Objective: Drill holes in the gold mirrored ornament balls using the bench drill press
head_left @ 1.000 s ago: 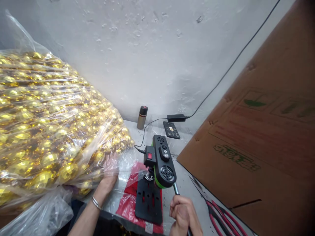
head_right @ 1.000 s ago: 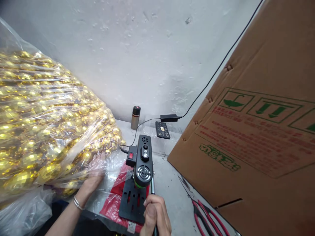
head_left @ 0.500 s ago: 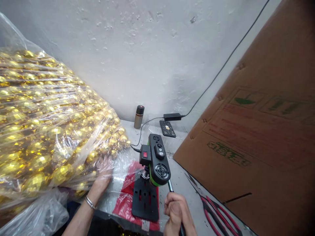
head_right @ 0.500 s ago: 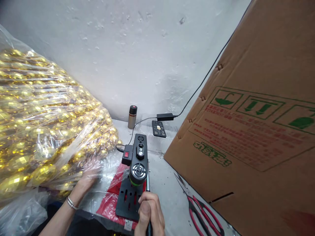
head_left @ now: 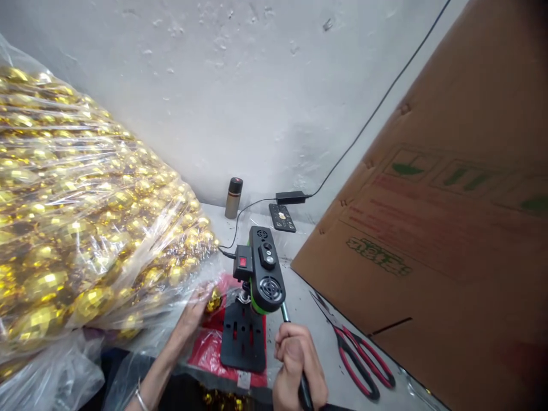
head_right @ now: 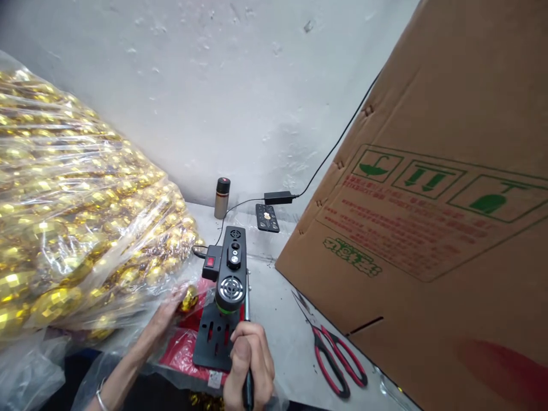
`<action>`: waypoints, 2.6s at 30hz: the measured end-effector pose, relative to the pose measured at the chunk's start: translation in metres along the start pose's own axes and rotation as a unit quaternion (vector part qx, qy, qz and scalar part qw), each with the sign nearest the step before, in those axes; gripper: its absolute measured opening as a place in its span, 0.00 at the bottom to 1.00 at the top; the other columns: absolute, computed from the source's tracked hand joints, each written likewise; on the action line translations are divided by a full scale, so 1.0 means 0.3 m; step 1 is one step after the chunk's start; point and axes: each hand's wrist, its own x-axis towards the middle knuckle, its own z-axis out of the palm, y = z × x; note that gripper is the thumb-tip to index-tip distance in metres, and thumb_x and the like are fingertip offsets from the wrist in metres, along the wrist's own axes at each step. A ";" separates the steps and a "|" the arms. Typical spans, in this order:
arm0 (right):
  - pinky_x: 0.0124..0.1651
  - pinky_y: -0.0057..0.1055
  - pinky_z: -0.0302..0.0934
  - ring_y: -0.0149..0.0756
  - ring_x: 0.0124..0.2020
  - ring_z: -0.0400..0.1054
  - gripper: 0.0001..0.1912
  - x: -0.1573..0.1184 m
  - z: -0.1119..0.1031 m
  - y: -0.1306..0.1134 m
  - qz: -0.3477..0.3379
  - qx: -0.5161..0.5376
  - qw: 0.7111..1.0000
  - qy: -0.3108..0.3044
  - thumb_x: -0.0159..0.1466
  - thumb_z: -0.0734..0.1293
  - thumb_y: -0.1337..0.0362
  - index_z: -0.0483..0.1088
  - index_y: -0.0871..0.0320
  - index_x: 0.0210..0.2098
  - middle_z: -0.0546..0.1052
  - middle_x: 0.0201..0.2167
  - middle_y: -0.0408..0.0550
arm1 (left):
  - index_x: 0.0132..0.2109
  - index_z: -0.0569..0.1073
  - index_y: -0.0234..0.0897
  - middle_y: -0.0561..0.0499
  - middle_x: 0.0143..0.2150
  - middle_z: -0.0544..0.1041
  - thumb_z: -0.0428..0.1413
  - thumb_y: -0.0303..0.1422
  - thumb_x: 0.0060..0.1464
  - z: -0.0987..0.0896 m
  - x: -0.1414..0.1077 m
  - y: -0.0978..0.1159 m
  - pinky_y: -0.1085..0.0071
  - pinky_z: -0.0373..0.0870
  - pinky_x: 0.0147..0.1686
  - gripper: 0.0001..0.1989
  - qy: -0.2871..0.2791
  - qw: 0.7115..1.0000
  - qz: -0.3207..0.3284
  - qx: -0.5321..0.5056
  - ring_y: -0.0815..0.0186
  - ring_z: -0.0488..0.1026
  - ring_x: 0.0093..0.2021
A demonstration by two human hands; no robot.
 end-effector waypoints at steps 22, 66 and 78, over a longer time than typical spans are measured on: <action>0.30 0.25 0.61 0.28 0.27 0.68 0.17 0.017 -0.041 0.037 -0.104 -0.019 0.992 -0.068 0.75 0.57 0.72 0.64 0.54 0.30 0.69 0.27 0.40 | 0.60 0.74 0.40 0.39 0.57 0.83 0.57 0.42 0.62 0.134 -0.135 -0.089 0.48 0.77 0.56 0.22 -0.064 0.950 0.221 0.212 0.47 0.80 0.57; 0.42 0.31 0.63 0.27 0.23 0.60 0.19 -0.045 0.002 0.117 -0.155 -0.036 0.987 0.028 0.76 0.55 0.68 0.59 0.53 0.27 0.66 0.24 0.36 | 0.48 0.76 0.40 0.45 0.43 0.82 0.67 0.34 0.48 0.205 -0.122 -0.127 0.50 0.72 0.52 0.19 -0.102 0.918 0.235 0.304 0.47 0.78 0.47; 0.41 0.31 0.62 0.27 0.26 0.61 0.20 -0.055 0.014 0.107 -0.107 0.002 0.994 0.032 0.78 0.55 0.64 0.60 0.54 0.28 0.65 0.26 0.36 | 0.48 0.77 0.40 0.45 0.43 0.82 0.67 0.33 0.47 0.208 -0.122 -0.108 0.50 0.72 0.52 0.19 -0.099 0.916 0.238 0.308 0.46 0.78 0.47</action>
